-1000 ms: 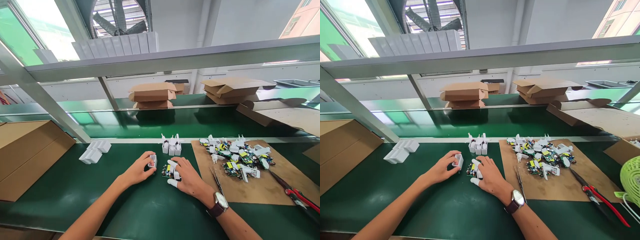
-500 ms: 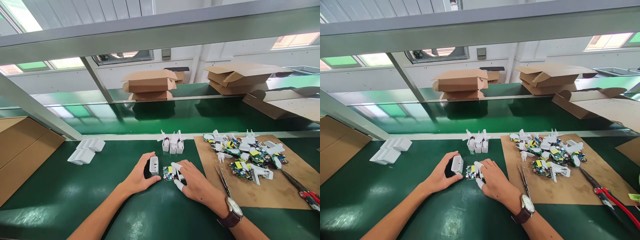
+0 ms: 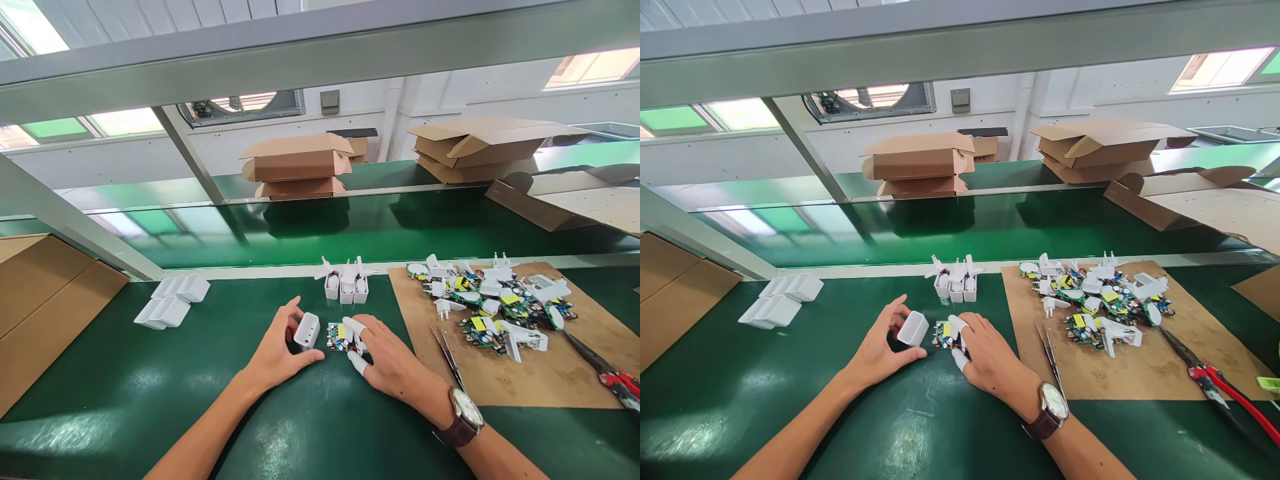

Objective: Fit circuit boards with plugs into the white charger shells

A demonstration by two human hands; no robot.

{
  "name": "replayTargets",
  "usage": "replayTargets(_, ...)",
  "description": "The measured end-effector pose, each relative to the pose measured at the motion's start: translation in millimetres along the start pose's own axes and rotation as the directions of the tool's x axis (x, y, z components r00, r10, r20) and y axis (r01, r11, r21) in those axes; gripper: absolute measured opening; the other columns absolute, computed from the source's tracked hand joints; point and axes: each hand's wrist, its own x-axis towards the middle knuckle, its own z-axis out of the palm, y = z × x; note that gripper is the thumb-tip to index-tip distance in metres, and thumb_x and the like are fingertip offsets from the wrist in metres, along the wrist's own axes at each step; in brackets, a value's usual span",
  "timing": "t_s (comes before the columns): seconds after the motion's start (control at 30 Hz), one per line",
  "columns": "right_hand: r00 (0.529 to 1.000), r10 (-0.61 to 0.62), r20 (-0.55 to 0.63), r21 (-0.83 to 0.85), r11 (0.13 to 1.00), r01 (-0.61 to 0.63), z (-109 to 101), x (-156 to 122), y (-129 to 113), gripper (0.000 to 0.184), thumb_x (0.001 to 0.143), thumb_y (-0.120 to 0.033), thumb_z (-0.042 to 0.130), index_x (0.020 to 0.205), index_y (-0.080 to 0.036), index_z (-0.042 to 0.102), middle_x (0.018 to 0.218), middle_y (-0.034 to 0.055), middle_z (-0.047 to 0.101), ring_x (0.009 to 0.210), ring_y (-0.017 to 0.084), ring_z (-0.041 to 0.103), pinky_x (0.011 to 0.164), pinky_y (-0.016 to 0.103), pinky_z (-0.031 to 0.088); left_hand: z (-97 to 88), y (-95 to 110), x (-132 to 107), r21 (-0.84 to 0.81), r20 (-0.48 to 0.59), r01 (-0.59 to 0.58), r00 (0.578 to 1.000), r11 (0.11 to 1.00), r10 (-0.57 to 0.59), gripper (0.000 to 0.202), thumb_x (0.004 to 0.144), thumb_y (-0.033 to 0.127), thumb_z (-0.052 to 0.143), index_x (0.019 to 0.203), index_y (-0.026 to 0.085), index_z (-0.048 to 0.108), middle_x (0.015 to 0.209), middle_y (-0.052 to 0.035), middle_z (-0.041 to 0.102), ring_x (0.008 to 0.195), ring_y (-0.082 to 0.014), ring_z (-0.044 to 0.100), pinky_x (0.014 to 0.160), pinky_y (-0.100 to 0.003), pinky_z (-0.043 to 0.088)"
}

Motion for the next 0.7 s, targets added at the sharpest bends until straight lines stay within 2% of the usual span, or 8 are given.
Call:
replayTargets(0.07,1.0,0.0,0.009,-0.006,1.0,0.0,1,1,0,0.04,0.089,-0.009,0.054,0.128,-0.016,0.057,0.129,0.0173,0.063,0.113,0.032,0.061,0.094,0.052,0.056,-1.4,4,-1,-0.017,0.073,0.003,0.997,1.0,-0.001,0.102,0.07,0.04,0.088,0.154,0.03,0.03,0.129,-0.0077,0.062,0.08,-0.0151,0.062,0.073,-0.033,0.057)
replayTargets(0.17,1.0,-0.014,0.014,0.0,1.0,0.014,5,3,2,0.039,0.086,-0.006,0.055,0.123,-0.016,0.059,0.126,0.017,0.065,0.109,0.031,0.061,0.09,0.053,0.058,-1.9,8,-1,0.018,0.161,0.043,0.986,0.999,-0.045,0.079,0.079,0.039,0.081,0.148,0.027,0.042,0.107,-0.0039,0.069,0.077,-0.016,0.062,0.072,-0.034,0.056)
replayTargets(0.23,0.999,-0.026,-0.026,0.011,1.0,0.027,7,5,2,0.04,0.084,-0.004,0.056,0.121,-0.016,0.058,0.121,0.0165,0.066,0.107,0.031,0.06,0.088,0.052,0.058,-1.7,9,1,0.058,0.145,0.01,0.989,0.998,-0.018,0.059,0.083,0.037,0.077,0.136,0.027,0.054,0.099,-0.0027,0.07,0.081,-0.0181,0.064,0.075,-0.035,0.057)
replayTargets(0.3,0.991,-0.029,-0.127,0.033,0.999,0.034,7,7,0,0.042,0.081,-0.003,0.056,0.121,-0.017,0.057,0.117,0.0153,0.065,0.108,0.031,0.059,0.089,0.052,0.059,-1.8,8,2,0.092,0.068,-0.094,0.994,0.991,0.087,0.049,0.084,0.035,0.076,0.13,0.027,0.059,0.111,-0.0052,0.07,0.097,-0.0219,0.065,0.085,-0.039,0.058)
replayTargets(0.37,0.968,-0.019,-0.25,0.074,0.996,0.039,3,9,-5,0.045,0.08,-0.002,0.057,0.121,-0.019,0.055,0.117,0.0143,0.063,0.11,0.03,0.059,0.089,0.05,0.059,-1.9,6,2,0.127,-0.008,-0.197,0.98,0.972,0.2,0.048,0.086,0.033,0.074,0.131,0.028,0.059,0.124,-0.0071,0.067,0.113,-0.0255,0.062,0.096,-0.043,0.055)
replayTargets(0.43,0.942,-0.021,-0.334,0.137,0.988,0.071,0,10,-10,0.048,0.081,-0.003,0.056,0.126,-0.02,0.051,0.121,0.0141,0.061,0.112,0.029,0.06,0.089,0.047,0.061,-1.8,4,2,0.139,-0.041,-0.258,0.963,0.956,0.266,0.049,0.088,0.032,0.073,0.135,0.029,0.057,0.129,-0.0083,0.064,0.121,-0.0266,0.059,0.102,-0.046,0.053)
replayTargets(0.53,0.926,-0.089,-0.366,0.171,0.972,0.161,-2,8,-18,0.056,0.086,-0.003,0.054,0.138,-0.021,0.045,0.127,0.0151,0.058,0.116,0.027,0.062,0.089,0.043,0.063,-1.0,3,1,0.123,-0.021,-0.293,0.954,0.948,0.298,0.054,0.093,0.029,0.069,0.144,0.031,0.051,0.135,-0.0094,0.06,0.122,-0.0245,0.06,0.105,-0.044,0.053)
replayTargets(0.7,0.913,-0.222,-0.342,0.004,0.971,0.238,5,4,-22,0.059,0.091,-0.001,0.05,0.147,-0.018,0.04,0.132,0.0188,0.06,0.12,0.03,0.063,0.095,0.05,0.062,0.4,4,0,0.151,0.026,-0.37,0.928,0.917,0.371,0.064,0.096,0.021,0.063,0.153,0.037,0.041,0.135,-0.0086,0.057,0.124,-0.0235,0.057,0.105,-0.043,0.053)
